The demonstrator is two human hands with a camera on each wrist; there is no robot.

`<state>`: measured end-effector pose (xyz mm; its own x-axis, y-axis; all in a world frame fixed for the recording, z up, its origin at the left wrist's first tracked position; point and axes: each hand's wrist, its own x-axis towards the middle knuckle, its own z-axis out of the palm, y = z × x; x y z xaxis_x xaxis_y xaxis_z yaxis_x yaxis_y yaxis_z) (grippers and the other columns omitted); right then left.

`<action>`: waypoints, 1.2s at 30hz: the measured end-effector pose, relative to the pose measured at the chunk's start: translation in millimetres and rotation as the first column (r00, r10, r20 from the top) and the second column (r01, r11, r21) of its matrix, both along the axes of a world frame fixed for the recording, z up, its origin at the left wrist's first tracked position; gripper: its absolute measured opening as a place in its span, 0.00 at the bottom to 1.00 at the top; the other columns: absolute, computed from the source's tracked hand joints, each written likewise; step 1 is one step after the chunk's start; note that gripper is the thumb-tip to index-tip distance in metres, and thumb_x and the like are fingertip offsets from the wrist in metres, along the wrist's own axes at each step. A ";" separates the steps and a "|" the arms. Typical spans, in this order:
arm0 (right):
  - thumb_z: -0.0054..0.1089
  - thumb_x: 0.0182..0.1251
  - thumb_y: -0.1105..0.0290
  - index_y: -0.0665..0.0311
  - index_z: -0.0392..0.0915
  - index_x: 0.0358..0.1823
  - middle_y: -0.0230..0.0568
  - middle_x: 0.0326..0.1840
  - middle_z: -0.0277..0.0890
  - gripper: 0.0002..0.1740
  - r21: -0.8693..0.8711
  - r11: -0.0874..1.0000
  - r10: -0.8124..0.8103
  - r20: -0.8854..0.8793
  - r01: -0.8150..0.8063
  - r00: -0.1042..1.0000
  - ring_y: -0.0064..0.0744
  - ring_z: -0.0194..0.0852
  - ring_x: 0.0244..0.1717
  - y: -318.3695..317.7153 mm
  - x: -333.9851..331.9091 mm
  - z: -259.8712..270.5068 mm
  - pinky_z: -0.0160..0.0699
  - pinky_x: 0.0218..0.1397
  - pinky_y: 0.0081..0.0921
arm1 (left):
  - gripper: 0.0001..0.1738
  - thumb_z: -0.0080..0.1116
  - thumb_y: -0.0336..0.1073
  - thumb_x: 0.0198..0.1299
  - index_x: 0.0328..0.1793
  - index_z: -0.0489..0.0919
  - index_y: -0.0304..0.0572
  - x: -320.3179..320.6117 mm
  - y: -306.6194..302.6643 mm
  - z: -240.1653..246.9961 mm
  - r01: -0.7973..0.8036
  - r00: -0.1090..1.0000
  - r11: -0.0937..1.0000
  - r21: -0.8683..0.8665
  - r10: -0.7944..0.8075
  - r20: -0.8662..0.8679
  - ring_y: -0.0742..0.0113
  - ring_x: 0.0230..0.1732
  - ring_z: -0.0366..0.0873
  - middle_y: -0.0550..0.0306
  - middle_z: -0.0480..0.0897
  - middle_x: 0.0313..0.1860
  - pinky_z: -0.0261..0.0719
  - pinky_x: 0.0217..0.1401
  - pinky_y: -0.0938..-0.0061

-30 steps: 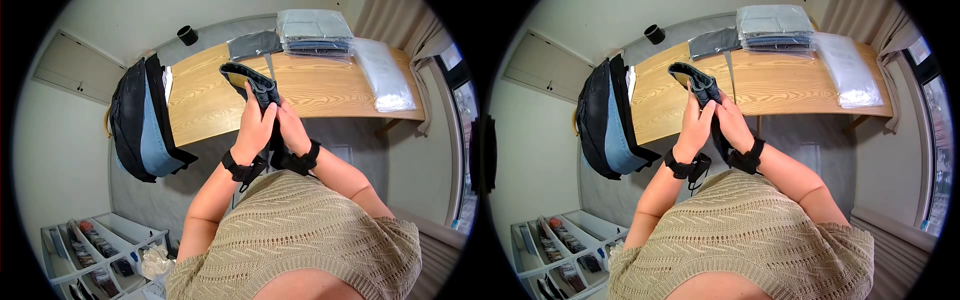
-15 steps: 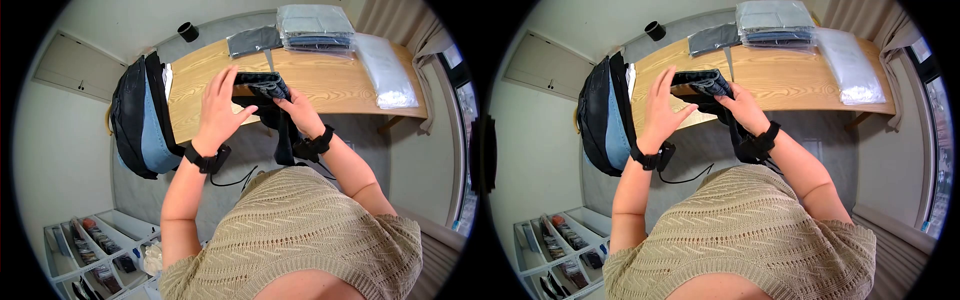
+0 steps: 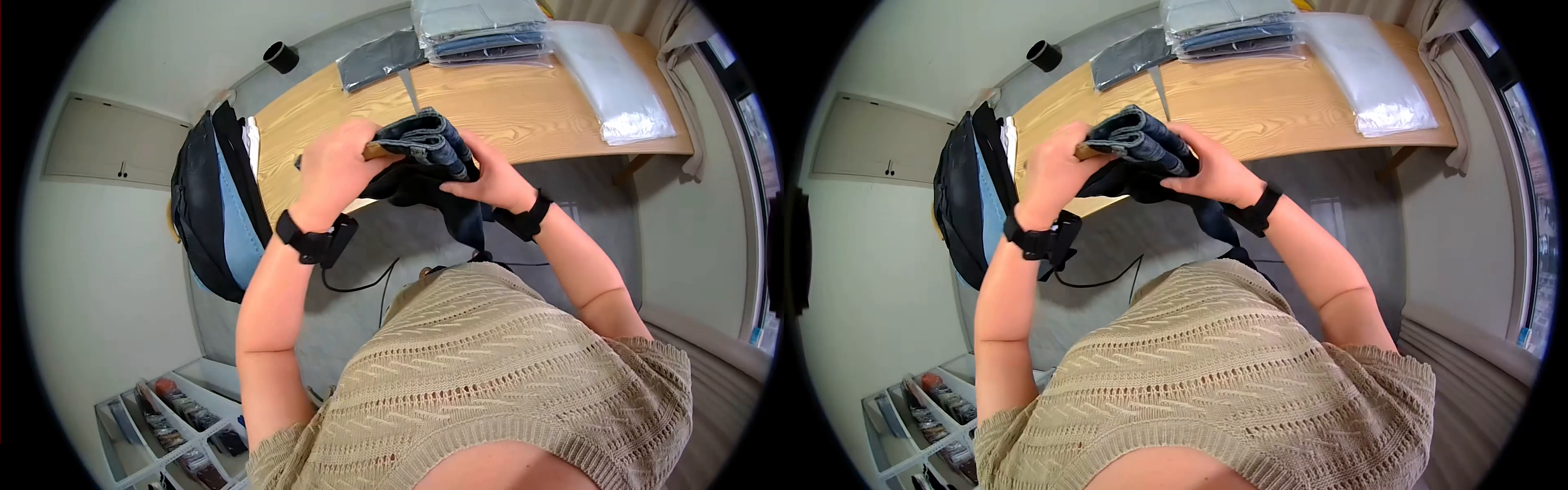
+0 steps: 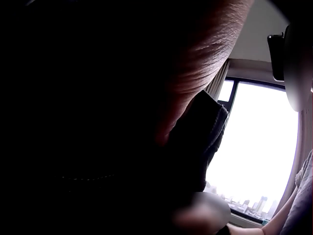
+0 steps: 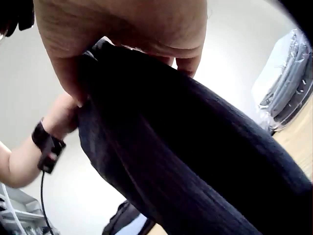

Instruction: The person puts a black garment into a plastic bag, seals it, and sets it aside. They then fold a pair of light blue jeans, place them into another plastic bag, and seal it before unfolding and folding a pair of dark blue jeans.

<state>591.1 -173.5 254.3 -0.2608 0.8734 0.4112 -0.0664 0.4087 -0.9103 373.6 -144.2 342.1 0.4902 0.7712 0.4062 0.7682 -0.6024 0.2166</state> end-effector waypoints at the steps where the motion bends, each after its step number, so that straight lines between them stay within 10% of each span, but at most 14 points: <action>1: 0.69 0.49 0.74 0.65 0.73 0.51 0.41 0.42 0.75 0.25 -0.013 1.000 -0.009 -0.004 0.009 1.000 0.35 0.72 0.50 3.4 0.1 -20.8 0.66 0.57 0.25 | 0.16 0.72 0.40 0.39 0.30 0.79 0.41 3.7 -2.5 11.8 0.022 0.999 1.000 0.015 -0.022 0.027 0.51 0.27 0.75 0.52 0.77 0.25 0.71 0.28 0.66; 5: 0.69 0.47 0.73 0.65 0.75 0.36 0.44 0.32 0.72 0.15 -0.008 0.996 -0.082 0.290 0.088 0.953 0.47 0.70 0.38 14.1 18.0 -106.7 0.68 0.43 0.32 | 0.17 0.73 0.36 0.36 0.33 0.80 0.39 3.6 -15.9 68.4 0.108 0.993 0.994 0.033 -0.106 -0.051 0.50 0.29 0.76 0.51 0.78 0.27 0.72 0.31 0.67; 14: 0.64 0.49 0.76 0.62 0.75 0.39 0.43 0.37 0.76 0.14 -0.076 0.978 -0.156 0.345 0.193 0.926 0.48 0.73 0.42 -6.5 27.4 -191.0 0.72 0.45 0.36 | 0.19 0.67 0.27 0.40 0.41 0.77 0.29 -30.2 -59.3 143.1 -0.155 0.967 0.942 0.298 0.207 -0.149 0.51 0.41 0.78 0.45 0.81 0.39 0.74 0.48 0.72; 22: 0.61 0.50 0.77 0.58 0.77 0.45 0.44 0.45 0.78 0.18 -0.098 0.984 -0.100 0.375 0.147 0.922 0.49 0.74 0.48 -19.6 29.9 -279.4 0.73 0.48 0.36 | 0.17 0.71 0.31 0.45 0.40 0.81 0.30 -46.6 -75.3 184.7 -0.572 0.814 0.786 0.234 0.512 0.274 0.71 0.36 0.78 0.57 0.83 0.34 0.75 0.43 0.77; 24: 0.59 0.52 0.77 0.57 0.78 0.45 0.46 0.44 0.79 0.16 -0.341 0.938 0.101 0.432 0.059 0.896 0.50 0.74 0.47 -22.3 36.6 -301.5 0.73 0.48 0.37 | 0.19 0.72 0.34 0.46 0.41 0.81 0.29 -54.0 -73.7 190.4 -0.615 0.776 0.754 0.229 0.529 0.343 0.71 0.36 0.78 0.56 0.83 0.35 0.75 0.43 0.77; 28: 0.57 0.57 0.77 0.62 0.77 0.42 0.49 0.40 0.78 0.10 -0.335 0.936 0.025 0.372 0.109 0.928 0.50 0.76 0.43 -33.4 57.2 -260.8 0.73 0.47 0.32 | 0.25 0.71 0.39 0.49 0.46 0.78 0.25 -81.2 -72.0 192.1 -0.705 0.683 0.687 0.177 0.590 0.431 0.68 0.36 0.78 0.52 0.82 0.39 0.75 0.43 0.78; 32: 0.56 0.61 0.76 0.65 0.76 0.41 0.51 0.36 0.78 0.08 -0.306 0.806 -0.339 0.462 0.506 0.820 0.47 0.77 0.38 -35.2 112.0 -213.4 0.74 0.44 0.31 | 0.20 0.66 0.36 0.55 0.50 0.78 0.28 -129.3 -67.0 167.3 -0.635 0.645 0.773 0.001 0.530 0.550 0.68 0.40 0.78 0.54 0.81 0.43 0.75 0.48 0.77; 36: 0.59 0.58 0.73 0.65 0.76 0.38 0.50 0.31 0.77 0.07 0.059 0.785 -0.531 0.578 0.617 0.619 0.49 0.75 0.35 -20.3 171.9 -149.6 0.72 0.39 0.36 | 0.20 0.66 0.37 0.56 0.50 0.78 0.32 -194.6 -58.5 107.2 -0.630 0.463 0.728 -0.270 0.632 0.622 0.72 0.39 0.77 0.57 0.80 0.42 0.75 0.45 0.79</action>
